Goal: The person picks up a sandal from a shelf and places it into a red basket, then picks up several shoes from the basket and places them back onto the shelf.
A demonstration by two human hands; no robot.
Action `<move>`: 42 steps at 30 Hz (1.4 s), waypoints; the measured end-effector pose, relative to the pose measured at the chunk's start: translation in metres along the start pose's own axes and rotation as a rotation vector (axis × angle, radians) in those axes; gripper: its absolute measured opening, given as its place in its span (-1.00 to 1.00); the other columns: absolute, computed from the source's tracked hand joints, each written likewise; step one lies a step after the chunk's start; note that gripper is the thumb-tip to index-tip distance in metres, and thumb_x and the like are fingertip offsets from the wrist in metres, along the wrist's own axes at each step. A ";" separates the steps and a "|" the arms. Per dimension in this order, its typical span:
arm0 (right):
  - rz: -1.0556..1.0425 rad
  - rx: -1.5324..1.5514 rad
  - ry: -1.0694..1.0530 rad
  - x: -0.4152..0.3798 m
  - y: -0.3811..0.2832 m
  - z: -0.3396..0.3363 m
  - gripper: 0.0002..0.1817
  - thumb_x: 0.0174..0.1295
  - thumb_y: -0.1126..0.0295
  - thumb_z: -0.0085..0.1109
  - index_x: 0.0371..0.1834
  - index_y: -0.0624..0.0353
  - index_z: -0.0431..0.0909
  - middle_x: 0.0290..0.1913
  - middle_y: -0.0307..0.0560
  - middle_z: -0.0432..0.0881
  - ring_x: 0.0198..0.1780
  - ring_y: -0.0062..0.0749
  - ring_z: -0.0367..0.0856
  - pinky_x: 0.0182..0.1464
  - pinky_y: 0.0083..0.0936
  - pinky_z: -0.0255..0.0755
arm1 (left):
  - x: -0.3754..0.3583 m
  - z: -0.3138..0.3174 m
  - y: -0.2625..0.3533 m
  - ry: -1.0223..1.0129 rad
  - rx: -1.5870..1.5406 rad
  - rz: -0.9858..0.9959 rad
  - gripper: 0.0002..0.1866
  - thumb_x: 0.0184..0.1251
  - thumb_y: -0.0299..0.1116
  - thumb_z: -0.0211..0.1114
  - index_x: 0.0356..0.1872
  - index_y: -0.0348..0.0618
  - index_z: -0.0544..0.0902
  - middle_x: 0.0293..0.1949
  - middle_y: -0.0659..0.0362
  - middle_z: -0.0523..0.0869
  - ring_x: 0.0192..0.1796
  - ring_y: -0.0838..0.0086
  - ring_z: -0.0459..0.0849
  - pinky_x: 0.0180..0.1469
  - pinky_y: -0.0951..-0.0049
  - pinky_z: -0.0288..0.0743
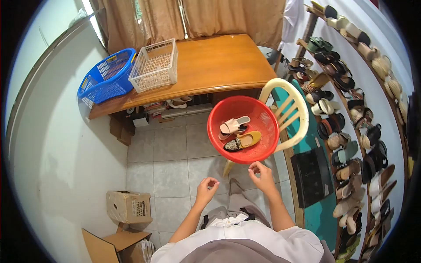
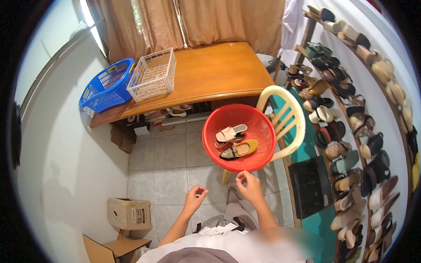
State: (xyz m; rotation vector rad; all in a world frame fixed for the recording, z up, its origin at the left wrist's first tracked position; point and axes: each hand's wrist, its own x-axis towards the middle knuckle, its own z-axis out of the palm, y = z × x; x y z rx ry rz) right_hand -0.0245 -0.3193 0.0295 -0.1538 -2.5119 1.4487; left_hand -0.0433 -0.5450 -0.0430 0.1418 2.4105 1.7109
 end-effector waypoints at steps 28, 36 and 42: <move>0.251 -0.049 -0.082 0.263 0.124 0.037 -0.91 0.05 0.52 0.11 -0.39 0.31 0.47 -0.47 -0.07 0.58 -0.41 -0.49 0.58 -0.28 -0.57 0.46 | 0.386 0.150 -0.155 0.036 0.064 -0.548 -0.53 0.02 -0.24 0.30 -0.10 -0.33 0.43 -0.16 0.03 0.53 -0.06 0.21 0.49 0.02 0.37 0.37; 0.469 -0.010 -0.019 0.264 0.160 0.037 -0.91 0.04 0.54 0.11 -0.39 0.31 0.47 -0.47 -0.07 0.58 -0.39 -0.45 0.58 -0.29 -0.57 0.43 | 0.466 0.169 -0.203 -0.338 0.303 -0.286 -0.36 -0.05 -0.15 0.34 0.09 -0.14 0.35 0.01 -0.11 0.47 0.10 0.11 0.43 0.14 0.26 0.30; 0.560 0.010 -0.021 0.256 0.178 0.034 -0.93 0.05 0.54 0.10 -0.39 0.29 0.47 -0.47 -0.10 0.58 -0.39 -0.51 0.57 -0.29 -0.60 0.43 | 0.473 0.179 -0.229 -0.540 0.154 -0.514 -0.18 -0.18 -0.14 0.46 0.13 -0.31 0.30 -0.02 -0.08 0.52 0.02 0.23 0.52 0.05 0.35 0.41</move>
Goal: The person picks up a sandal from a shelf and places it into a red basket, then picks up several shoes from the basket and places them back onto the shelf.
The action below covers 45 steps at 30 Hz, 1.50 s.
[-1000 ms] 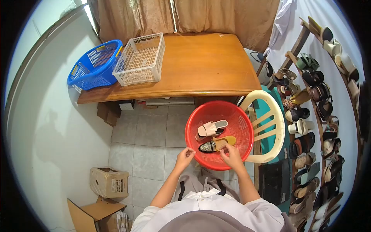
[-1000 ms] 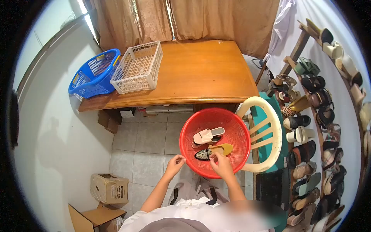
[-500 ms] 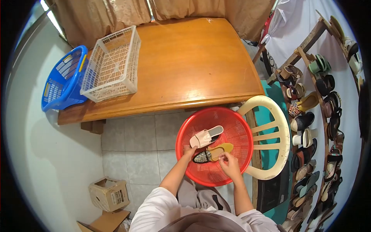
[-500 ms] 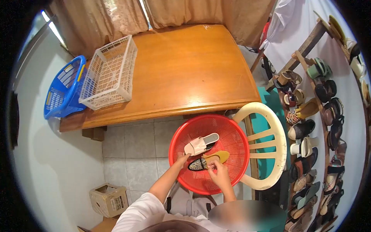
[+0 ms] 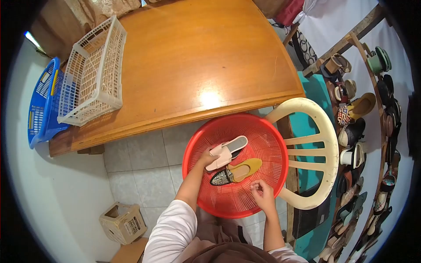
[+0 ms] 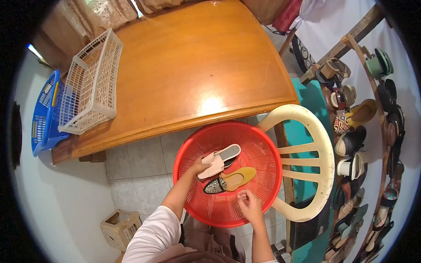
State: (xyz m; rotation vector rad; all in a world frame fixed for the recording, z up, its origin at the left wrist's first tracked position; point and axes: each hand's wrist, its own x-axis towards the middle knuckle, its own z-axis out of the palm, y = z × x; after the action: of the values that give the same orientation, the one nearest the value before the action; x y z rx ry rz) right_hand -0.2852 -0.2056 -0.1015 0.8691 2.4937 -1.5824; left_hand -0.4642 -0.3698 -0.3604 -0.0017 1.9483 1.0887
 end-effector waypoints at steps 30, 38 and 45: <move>0.041 0.002 0.003 -0.006 0.014 -0.008 -0.92 0.04 0.52 0.12 -0.39 0.28 0.49 -0.47 -0.08 0.59 -0.39 -0.47 0.59 -0.27 -0.58 0.44 | -0.011 0.024 0.024 -0.290 -0.290 -0.302 -0.36 -0.22 -0.37 0.40 0.01 -0.38 0.42 -0.18 -0.03 0.61 -0.22 0.28 0.64 -0.19 0.34 0.53; 0.038 0.028 -0.001 -0.010 0.010 -0.010 -0.91 0.05 0.52 0.12 -0.37 0.29 0.49 -0.46 -0.06 0.59 -0.38 -0.47 0.59 -0.28 -0.58 0.45 | -0.031 0.020 0.040 -0.275 -0.394 -0.370 -0.47 -0.13 -0.37 0.36 -0.05 -0.37 0.47 -0.23 -0.02 0.63 -0.24 0.26 0.66 -0.19 0.32 0.54; 0.086 0.084 -0.033 -0.007 0.020 -0.002 -0.89 0.07 0.50 0.11 -0.34 0.27 0.48 -0.48 -0.15 0.57 -0.42 -0.53 0.55 -0.31 -0.60 0.44 | -0.038 0.026 0.021 -0.268 -0.743 -0.435 -0.48 -0.01 -0.42 0.28 0.04 -0.34 0.39 -0.19 -0.04 0.62 -0.21 0.23 0.65 -0.12 0.29 0.54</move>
State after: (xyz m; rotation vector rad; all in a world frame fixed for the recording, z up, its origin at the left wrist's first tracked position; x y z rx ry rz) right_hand -0.2693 -0.2002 -0.1146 0.9381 2.3493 -1.6704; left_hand -0.4309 -0.3536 -0.3256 -0.6205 1.1444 1.3598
